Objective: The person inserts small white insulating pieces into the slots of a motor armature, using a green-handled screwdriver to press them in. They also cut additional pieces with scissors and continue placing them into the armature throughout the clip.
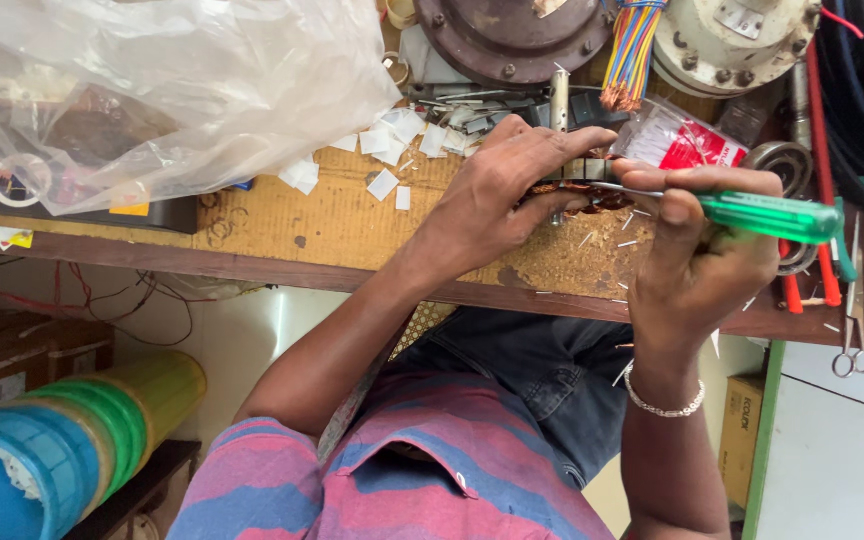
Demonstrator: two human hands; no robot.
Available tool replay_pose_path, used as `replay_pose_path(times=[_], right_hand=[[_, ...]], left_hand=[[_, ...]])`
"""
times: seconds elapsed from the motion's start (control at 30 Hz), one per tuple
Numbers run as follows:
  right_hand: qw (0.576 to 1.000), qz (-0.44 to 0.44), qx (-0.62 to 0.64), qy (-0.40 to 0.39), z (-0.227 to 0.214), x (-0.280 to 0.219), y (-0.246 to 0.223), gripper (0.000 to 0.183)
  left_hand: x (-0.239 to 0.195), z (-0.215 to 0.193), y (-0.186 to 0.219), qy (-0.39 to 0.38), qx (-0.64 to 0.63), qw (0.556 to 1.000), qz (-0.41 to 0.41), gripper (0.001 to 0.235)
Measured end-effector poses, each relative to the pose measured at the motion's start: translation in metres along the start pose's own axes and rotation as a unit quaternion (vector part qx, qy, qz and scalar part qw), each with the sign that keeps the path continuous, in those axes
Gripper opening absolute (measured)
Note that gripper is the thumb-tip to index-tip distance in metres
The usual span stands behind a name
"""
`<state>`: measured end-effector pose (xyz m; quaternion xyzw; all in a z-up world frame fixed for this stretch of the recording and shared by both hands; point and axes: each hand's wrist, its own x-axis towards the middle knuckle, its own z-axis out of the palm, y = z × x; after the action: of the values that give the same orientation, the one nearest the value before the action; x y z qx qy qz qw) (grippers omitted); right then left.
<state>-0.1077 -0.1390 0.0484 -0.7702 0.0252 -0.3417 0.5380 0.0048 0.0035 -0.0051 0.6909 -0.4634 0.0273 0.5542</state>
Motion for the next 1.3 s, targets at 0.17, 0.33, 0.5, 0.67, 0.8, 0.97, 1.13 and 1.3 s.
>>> replay_pose_path(times=[0.17,0.33,0.5,0.67,0.8,0.97,1.13,1.3], right_hand=[[0.999,-0.051,-0.005,-0.009,-0.003,-0.008,0.014,0.045],[0.987,0.009,0.132,0.086,-0.009,-0.011,0.037,0.042],[0.973,0.047,0.204,0.098,-0.018,-0.014,0.048,0.044],[0.960,0.078,0.241,0.119,-0.017,-0.012,0.049,0.045],[0.968,0.067,0.213,0.116,-0.011,-0.010,0.042,0.047],[0.989,0.058,0.111,0.083,-0.008,-0.007,0.019,0.045],[0.996,0.047,-0.009,0.069,0.000,-0.003,-0.006,0.039],[0.990,0.041,-0.103,0.081,0.006,-0.007,-0.017,0.035]], left_hand=[[0.000,0.000,0.000,-0.007,-0.011,1.000,-0.007,0.061],[0.003,-0.004,0.003,-0.016,-0.003,1.000,-0.006,0.058],[0.004,-0.006,0.008,-0.024,0.014,0.999,-0.022,0.051],[0.005,-0.008,0.010,-0.020,0.012,1.000,-0.021,0.049],[0.006,-0.008,0.010,-0.025,0.005,0.999,-0.036,0.050],[0.013,-0.007,0.014,-0.039,0.002,0.998,-0.050,0.058],[0.013,-0.003,0.022,-0.023,0.052,0.996,-0.064,0.052],[0.015,-0.002,0.027,-0.012,0.051,0.996,-0.072,0.049]])
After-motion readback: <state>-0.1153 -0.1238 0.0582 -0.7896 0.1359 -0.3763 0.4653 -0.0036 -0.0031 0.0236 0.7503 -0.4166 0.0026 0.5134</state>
